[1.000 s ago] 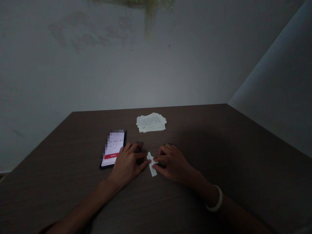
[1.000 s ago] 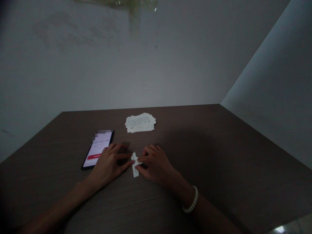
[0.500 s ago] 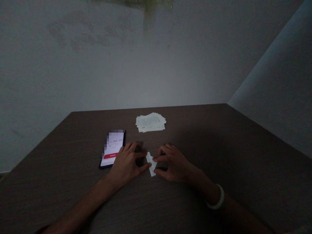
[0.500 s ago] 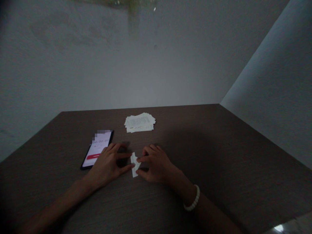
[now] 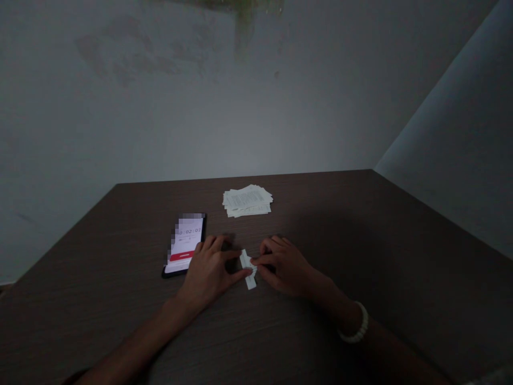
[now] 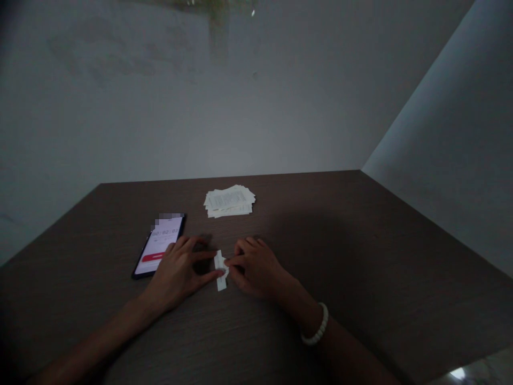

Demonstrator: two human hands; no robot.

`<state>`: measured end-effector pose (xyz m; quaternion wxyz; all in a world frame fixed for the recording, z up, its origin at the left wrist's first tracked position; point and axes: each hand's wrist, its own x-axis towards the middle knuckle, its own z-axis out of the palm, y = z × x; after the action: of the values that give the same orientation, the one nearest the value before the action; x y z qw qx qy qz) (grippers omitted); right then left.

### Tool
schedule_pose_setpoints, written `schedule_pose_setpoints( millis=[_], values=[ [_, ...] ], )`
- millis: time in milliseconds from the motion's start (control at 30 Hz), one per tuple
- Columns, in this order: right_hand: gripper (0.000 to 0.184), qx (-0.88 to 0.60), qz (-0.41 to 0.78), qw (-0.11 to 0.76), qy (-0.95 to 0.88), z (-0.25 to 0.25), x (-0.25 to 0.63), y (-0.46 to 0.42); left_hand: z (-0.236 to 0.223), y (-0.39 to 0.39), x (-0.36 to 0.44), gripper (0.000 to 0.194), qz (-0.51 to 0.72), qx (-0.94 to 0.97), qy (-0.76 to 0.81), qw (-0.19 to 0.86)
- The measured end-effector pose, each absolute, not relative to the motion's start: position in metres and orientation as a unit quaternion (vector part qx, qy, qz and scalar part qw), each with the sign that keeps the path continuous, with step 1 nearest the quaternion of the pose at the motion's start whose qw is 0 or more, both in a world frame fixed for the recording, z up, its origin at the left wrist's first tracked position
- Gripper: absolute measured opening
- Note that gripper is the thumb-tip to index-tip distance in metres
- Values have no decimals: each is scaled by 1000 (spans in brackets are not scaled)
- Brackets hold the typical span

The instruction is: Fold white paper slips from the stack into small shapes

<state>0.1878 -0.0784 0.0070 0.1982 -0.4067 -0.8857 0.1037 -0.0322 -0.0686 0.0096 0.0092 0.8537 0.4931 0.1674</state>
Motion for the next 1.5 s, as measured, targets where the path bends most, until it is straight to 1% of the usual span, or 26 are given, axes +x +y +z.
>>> schedule_pose_setpoints(
  millis=[100, 233, 400, 567, 900, 1067, 1333, 1400, 1433, 1500],
  values=[
    [17, -412, 97, 199, -884, 5, 187, -78, 9, -70, -32, 41, 169, 854, 492, 12],
    [15, -417, 93, 199, -882, 4, 186, -78, 8, -77, -30, 49, 181, 849, 496, -7],
    [16, -414, 95, 197, -884, 5, 187, -78, 9, -81, -28, 55, 164, 853, 495, -8],
    [16, -413, 91, 193, -885, 5, 187, -78, 7, -78, -30, 54, 165, 859, 485, -6],
    [16, -417, 95, 201, -881, 6, 186, -79, 10, -76, -33, 61, 145, 869, 473, 10],
    [17, -416, 95, 193, -884, 7, 186, -78, 10, -76, -36, 73, 129, 875, 466, 23],
    [16, -373, 46, 184, -908, 6, 187, -76, 9, -73, -37, 79, 123, 880, 457, 50],
    [14, -366, 39, 180, -912, 5, 187, -76, 10, -72, -37, 78, 131, 879, 453, 66],
    [13, -365, 36, 180, -913, 5, 187, -76, 12, -71, -38, 74, 137, 879, 450, 77],
    [11, -368, 34, 182, -911, 5, 186, -76, 14, -68, -37, 58, 150, 878, 443, 102]
  ],
)
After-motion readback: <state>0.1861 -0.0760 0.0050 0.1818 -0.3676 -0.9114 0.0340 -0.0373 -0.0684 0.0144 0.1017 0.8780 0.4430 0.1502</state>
